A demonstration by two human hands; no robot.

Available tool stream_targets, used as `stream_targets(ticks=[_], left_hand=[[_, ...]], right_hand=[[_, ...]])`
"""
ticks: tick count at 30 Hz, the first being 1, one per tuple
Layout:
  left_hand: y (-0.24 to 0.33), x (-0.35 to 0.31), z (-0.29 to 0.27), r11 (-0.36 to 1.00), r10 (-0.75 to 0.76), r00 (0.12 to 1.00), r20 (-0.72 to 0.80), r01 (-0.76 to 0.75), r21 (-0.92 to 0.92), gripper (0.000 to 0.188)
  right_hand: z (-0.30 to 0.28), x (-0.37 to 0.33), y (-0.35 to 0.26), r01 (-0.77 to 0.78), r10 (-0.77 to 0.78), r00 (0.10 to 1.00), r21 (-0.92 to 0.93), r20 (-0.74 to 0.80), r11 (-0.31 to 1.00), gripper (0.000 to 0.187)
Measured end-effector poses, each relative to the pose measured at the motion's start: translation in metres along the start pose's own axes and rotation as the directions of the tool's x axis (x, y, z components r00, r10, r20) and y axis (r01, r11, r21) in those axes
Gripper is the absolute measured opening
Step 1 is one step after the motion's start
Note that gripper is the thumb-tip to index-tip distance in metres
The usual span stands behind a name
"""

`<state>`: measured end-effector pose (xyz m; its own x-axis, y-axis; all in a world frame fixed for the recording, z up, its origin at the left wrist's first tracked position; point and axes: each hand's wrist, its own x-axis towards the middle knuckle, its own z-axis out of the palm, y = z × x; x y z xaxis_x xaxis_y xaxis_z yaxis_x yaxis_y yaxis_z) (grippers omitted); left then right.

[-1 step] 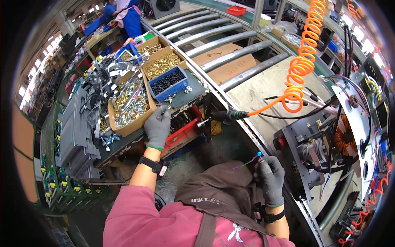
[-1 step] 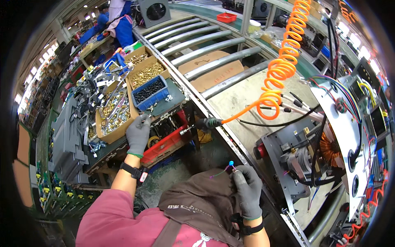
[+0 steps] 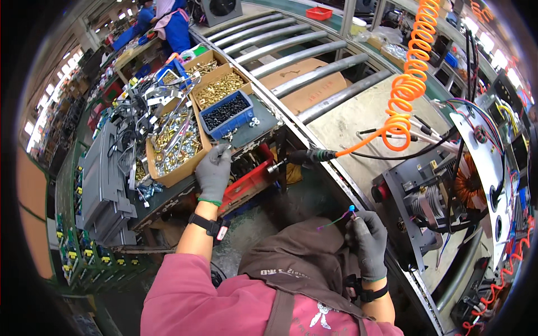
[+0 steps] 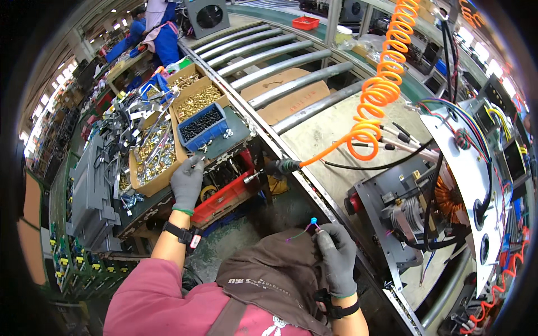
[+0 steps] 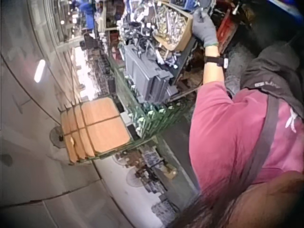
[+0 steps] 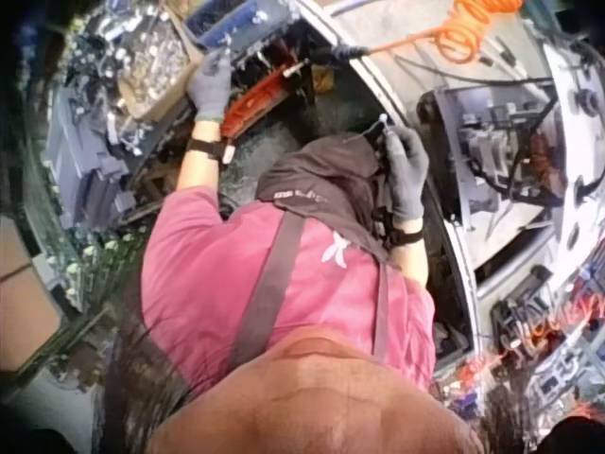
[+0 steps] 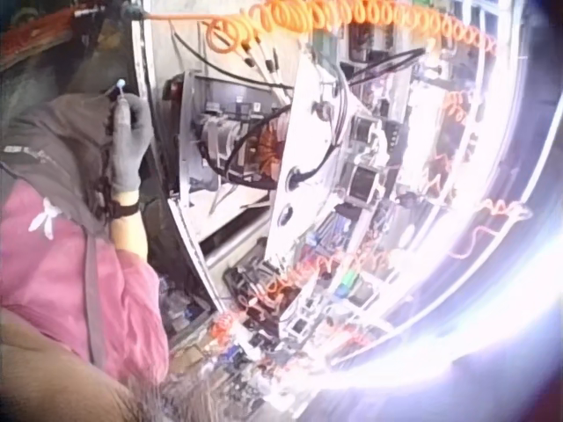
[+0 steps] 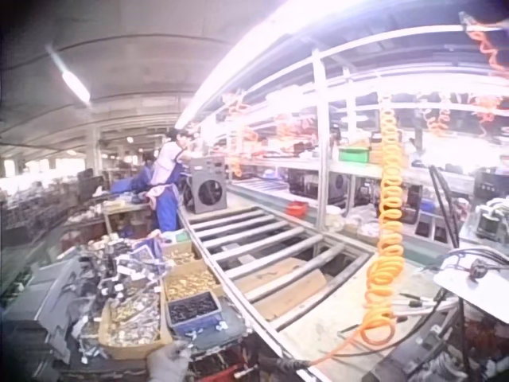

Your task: Assembling the internal components, wiring, and labels of a DC power inverter on a factory assembly line.

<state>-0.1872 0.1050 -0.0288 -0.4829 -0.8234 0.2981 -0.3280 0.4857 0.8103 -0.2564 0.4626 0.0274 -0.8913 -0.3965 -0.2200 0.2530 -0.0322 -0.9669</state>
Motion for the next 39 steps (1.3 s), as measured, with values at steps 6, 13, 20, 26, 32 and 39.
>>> stream_targets(ticks=[6,13,20,26,32,39], left_hand=[[0.009,0.000,0.002,0.989,0.076,0.990,-0.115,-0.090,-0.121,0.020],[0.139,-0.073,0.015,0.791,0.036,0.537,0.843,0.501,-0.352,0.023],[0.216,-0.146,0.063,0.791,0.131,0.003,0.991,0.603,-0.106,0.029],[0.237,-0.192,0.081,0.790,0.166,-0.063,0.984,0.605,-0.094,0.028],[0.253,-0.209,0.082,0.830,0.134,-0.156,0.979,0.557,-0.024,0.023],[0.271,-0.233,0.095,0.575,0.098,-0.380,0.920,0.776,0.259,0.028]], right_hand=[[-0.003,-0.002,-0.001,-0.022,0.021,0.999,-0.036,-0.043,0.999,0.014],[-0.015,-0.006,-0.005,-0.011,0.011,0.998,-0.002,0.055,1.000,0.019],[-0.054,-0.047,-0.016,0.203,-0.259,0.952,-0.293,-0.165,0.934,0.026],[-0.078,-0.096,-0.017,0.334,-0.624,0.742,-0.671,-0.246,0.662,0.035],[-0.091,-0.112,-0.009,0.351,-0.632,0.657,-0.576,-0.410,0.738,0.031],[-0.114,-0.153,-0.025,0.289,-0.753,0.515,-0.744,-0.410,0.602,0.020]])
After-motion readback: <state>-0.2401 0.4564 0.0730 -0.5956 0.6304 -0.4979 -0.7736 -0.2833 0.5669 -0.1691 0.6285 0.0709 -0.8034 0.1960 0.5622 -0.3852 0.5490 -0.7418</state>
